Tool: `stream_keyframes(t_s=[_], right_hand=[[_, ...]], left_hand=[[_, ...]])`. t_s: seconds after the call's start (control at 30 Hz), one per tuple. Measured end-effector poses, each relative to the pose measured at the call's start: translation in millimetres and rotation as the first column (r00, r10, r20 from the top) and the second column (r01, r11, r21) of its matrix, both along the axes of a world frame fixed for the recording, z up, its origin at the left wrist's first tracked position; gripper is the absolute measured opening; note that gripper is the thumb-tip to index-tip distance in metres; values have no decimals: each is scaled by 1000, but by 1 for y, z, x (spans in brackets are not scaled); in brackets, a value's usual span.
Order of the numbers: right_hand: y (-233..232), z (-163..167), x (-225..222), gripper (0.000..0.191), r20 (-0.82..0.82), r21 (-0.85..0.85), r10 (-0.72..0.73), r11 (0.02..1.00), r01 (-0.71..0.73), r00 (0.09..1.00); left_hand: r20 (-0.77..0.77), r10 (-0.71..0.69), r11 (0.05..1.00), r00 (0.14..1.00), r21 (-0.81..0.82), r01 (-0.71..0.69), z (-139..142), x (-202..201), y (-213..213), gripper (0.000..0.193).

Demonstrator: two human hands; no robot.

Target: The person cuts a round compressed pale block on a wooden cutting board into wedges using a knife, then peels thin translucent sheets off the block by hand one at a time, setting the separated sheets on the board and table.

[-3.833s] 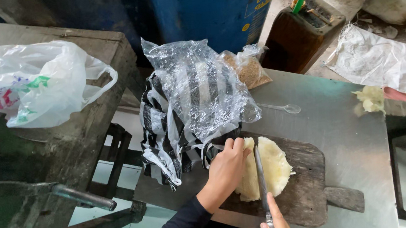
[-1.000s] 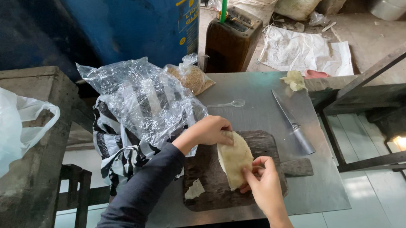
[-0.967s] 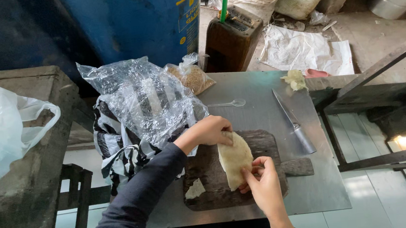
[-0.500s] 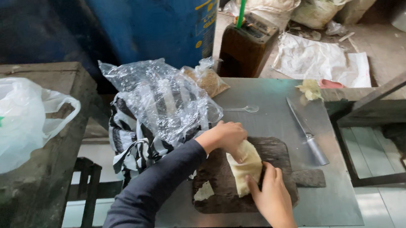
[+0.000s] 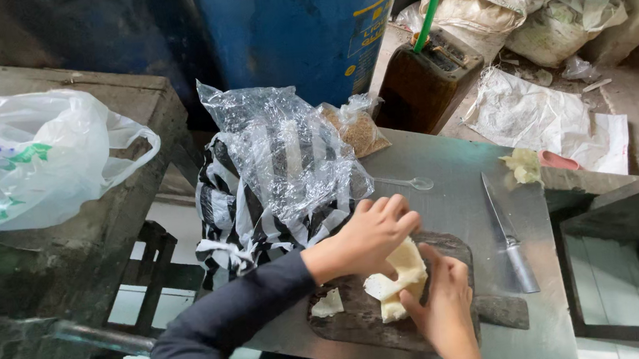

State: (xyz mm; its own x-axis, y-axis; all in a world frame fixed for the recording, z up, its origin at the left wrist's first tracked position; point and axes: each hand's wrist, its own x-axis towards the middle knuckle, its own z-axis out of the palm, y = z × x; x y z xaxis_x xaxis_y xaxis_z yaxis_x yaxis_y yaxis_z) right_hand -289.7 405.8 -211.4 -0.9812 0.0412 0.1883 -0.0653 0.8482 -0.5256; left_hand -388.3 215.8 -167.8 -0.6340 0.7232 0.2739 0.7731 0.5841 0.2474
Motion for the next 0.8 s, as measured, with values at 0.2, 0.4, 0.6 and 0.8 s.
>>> stream_keyframes(t_s=[0.2, 0.4, 0.6, 0.8], right_hand=[[8, 6, -24, 50, 170, 12, 149, 988, -153, 974], [12, -1, -35, 52, 78, -93, 176, 981, -168, 981], [12, -4, -35, 59, 136, -137, 114, 986, -96, 984], [1, -4, -21, 70, -2, 79, -38, 996, 38, 999]], left_hand=[[-90, -43, 996, 995, -87, 35, -31, 25, -5, 31], [520, -164, 977, 838, 203, 65, -44, -47, -13, 19], [381, 149, 989, 912, -40, -144, -49, -81, -2, 29], [318, -126, 990, 940, 93, 101, -53, -72, 11, 77]])
